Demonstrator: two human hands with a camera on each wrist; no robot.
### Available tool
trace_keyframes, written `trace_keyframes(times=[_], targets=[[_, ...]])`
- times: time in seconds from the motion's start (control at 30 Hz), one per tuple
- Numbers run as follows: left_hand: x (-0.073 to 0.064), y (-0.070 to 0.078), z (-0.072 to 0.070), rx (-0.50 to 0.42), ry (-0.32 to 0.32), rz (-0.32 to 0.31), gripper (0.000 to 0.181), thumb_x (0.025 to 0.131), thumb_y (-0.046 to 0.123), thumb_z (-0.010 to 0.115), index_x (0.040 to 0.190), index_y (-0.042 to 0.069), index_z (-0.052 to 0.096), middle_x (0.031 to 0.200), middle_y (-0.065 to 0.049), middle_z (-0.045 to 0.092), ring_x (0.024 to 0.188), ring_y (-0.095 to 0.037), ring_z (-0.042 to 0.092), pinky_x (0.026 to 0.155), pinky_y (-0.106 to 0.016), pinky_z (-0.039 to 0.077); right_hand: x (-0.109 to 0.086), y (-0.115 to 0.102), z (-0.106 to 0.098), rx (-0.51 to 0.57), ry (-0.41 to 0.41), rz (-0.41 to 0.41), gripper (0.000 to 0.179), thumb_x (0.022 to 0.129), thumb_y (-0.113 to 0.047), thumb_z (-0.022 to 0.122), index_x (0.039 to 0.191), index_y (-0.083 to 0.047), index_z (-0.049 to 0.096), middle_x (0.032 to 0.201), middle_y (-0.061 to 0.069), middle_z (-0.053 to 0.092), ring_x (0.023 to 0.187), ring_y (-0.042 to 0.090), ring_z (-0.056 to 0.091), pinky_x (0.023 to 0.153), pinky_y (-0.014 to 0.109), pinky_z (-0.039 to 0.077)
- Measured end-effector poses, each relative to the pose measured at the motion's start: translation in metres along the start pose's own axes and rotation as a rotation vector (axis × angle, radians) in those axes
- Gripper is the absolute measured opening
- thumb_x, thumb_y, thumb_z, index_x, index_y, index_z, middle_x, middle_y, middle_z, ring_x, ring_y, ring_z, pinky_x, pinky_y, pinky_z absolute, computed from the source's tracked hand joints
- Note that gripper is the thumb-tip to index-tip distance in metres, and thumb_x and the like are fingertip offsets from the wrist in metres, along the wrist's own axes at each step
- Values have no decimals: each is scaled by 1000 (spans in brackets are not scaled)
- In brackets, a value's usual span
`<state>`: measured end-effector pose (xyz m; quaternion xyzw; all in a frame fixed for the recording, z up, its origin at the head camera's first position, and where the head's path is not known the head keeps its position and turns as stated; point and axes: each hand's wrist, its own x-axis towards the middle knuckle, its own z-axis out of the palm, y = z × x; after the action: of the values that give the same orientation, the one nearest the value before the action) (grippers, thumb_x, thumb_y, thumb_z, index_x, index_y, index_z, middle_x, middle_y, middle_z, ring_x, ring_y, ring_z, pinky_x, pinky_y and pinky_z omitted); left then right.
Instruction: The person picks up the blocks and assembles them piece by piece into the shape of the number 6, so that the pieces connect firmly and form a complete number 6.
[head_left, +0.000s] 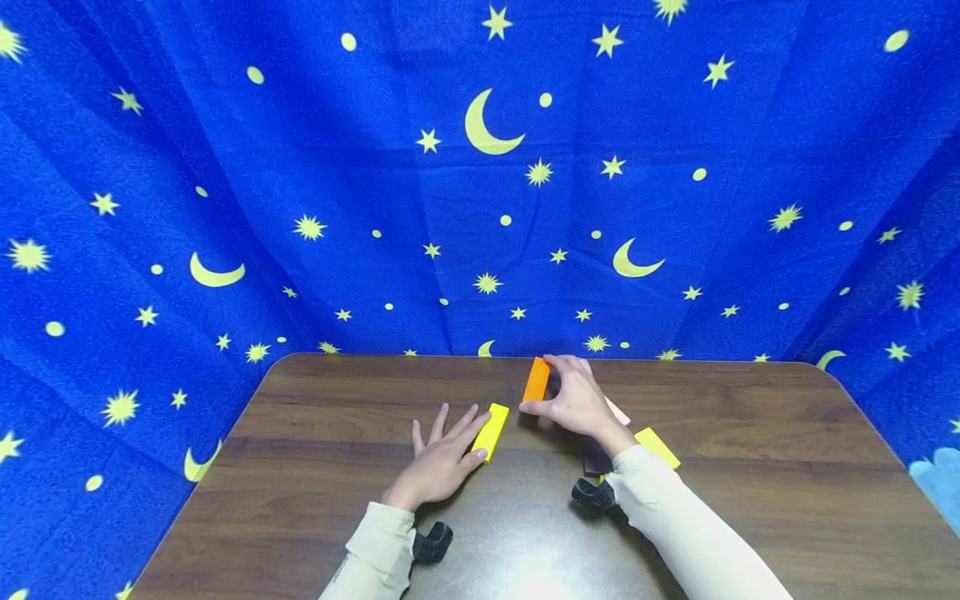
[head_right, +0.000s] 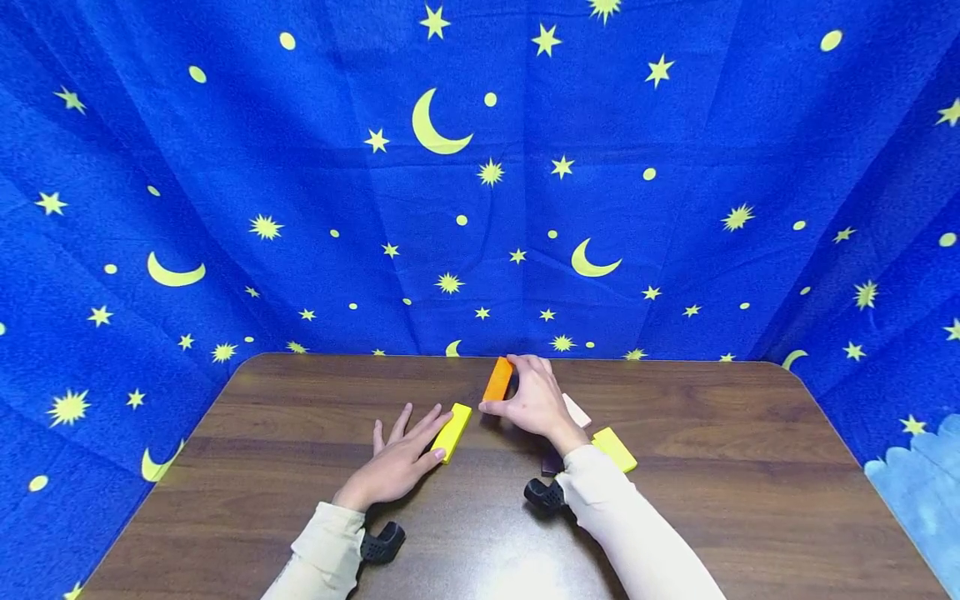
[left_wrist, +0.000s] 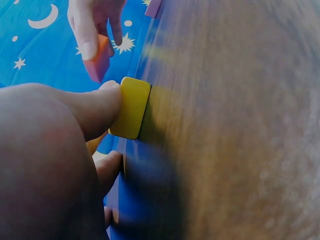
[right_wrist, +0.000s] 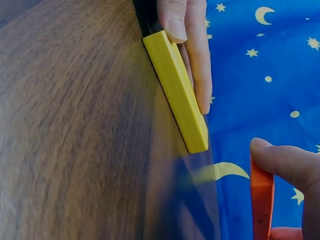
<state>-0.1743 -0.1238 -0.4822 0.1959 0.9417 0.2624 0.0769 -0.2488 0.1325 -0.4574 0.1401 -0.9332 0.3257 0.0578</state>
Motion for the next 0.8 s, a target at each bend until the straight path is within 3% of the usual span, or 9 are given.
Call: trace_keyframes(times=[0.8], targets=[[-1, 0, 1, -5, 14, 16, 55, 107, 43, 42, 158, 22, 35, 164, -10, 28, 150, -50, 4, 105, -78, -11, 13, -17, 29, 7, 49, 56, 95, 68, -50, 88, 137, 5, 55, 130, 23, 59, 121, 36, 48, 103, 48, 42]])
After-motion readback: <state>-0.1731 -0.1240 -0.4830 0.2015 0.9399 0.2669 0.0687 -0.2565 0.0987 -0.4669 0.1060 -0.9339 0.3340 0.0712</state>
